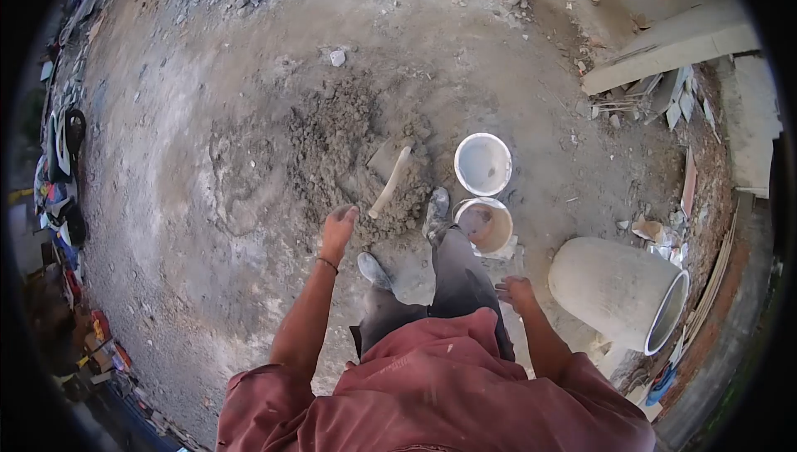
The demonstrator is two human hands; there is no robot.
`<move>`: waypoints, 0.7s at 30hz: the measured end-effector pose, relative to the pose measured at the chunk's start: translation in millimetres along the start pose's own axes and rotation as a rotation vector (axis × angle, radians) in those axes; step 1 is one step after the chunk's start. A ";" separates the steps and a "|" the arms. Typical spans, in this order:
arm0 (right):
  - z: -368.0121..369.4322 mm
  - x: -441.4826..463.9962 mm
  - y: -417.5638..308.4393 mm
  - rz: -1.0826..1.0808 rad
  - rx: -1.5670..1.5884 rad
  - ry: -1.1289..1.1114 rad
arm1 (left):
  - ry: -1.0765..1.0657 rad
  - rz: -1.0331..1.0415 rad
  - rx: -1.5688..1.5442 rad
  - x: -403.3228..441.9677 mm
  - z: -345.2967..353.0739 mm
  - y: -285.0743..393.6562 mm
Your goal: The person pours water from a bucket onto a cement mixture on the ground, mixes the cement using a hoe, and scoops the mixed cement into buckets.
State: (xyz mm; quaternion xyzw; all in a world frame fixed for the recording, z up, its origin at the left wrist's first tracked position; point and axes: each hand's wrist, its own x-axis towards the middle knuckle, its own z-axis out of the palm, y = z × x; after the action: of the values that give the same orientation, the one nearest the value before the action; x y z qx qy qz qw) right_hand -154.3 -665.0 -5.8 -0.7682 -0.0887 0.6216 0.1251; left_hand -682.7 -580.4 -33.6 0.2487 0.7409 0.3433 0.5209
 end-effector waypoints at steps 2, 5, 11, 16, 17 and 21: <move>4.0 55.4 -56.1 -0.134 -0.039 0.021 | -0.085 -0.038 0.268 50.8 39.1 12.9; 35.0 141.5 -121.1 -0.435 -0.360 0.081 | -0.263 -0.067 0.747 101.5 97.1 -2.2; 182.6 240.4 -172.0 -0.150 -0.078 -0.350 | -0.470 -0.326 0.630 123.6 146.6 -87.8; 358.1 321.8 -122.5 0.251 -0.154 -0.415 | -0.277 -0.169 0.554 48.1 161.5 -158.6; 389.4 330.0 -108.1 0.244 -0.038 -0.350 | -0.267 -0.147 0.526 34.0 159.5 -180.1; 440.6 354.1 -59.4 0.158 0.032 -0.083 | -0.291 -0.318 0.587 -2.4 117.1 -233.0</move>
State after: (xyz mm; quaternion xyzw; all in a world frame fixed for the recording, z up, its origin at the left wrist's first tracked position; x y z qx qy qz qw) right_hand -508.9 -469.0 -404.5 -0.7442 -0.0229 0.6622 0.0840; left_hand -574.1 -702.2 -237.1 0.3156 0.7555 -0.0083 0.5741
